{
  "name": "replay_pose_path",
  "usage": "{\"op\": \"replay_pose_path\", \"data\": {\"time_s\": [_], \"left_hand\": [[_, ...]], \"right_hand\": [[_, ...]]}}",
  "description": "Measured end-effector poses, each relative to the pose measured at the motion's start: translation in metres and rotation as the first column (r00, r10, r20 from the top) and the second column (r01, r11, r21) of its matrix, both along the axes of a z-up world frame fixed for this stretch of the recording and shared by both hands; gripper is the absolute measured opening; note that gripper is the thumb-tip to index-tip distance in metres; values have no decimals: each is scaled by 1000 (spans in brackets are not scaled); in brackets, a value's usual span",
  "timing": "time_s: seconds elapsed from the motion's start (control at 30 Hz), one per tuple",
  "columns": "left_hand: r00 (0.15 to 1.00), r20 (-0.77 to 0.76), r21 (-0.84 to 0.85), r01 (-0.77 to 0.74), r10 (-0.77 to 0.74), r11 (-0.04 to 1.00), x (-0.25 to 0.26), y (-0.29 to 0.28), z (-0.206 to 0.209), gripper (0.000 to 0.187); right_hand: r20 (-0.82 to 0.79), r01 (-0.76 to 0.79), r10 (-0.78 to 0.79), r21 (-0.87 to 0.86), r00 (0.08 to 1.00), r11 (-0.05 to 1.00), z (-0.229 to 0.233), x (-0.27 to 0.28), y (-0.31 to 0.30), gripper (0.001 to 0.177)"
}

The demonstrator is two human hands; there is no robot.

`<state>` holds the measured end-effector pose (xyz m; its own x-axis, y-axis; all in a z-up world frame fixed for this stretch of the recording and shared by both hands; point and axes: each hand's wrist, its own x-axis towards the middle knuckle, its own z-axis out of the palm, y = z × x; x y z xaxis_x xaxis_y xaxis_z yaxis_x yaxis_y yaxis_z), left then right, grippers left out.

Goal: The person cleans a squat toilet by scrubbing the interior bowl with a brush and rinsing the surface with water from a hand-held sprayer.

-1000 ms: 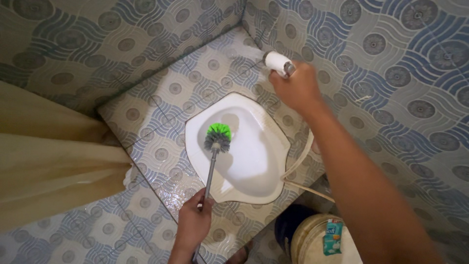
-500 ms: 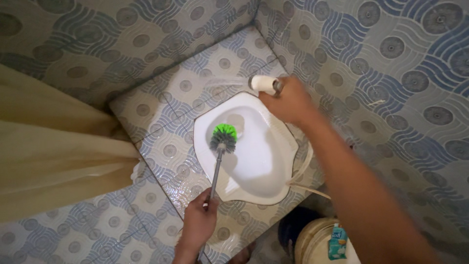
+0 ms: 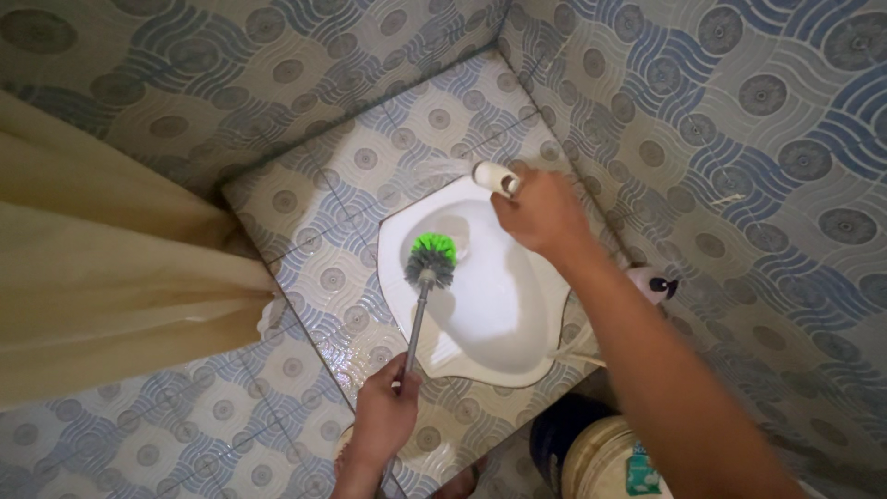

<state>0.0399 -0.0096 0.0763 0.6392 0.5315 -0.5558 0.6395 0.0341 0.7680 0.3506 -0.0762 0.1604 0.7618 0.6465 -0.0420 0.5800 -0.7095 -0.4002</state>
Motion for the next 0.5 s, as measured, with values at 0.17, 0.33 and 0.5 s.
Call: {"op": "replay_pose_path", "data": {"time_s": [0.17,0.33,0.5], "left_hand": [[999,-32,-15,-28,27,1000,-4,-1,3,38],[999,-45,-7,-28,28,1000,-5,0,4,39],[998,-49,-50,-45,42,998,-7,2,5,41]], "right_hand": [[187,61,-46,-75,981,995,6,11,-4,29],[166,135,-109,-154,980,979,14,20,-15,29],[191,192,-150,-221,970,956,12,29,-26,26]]}}
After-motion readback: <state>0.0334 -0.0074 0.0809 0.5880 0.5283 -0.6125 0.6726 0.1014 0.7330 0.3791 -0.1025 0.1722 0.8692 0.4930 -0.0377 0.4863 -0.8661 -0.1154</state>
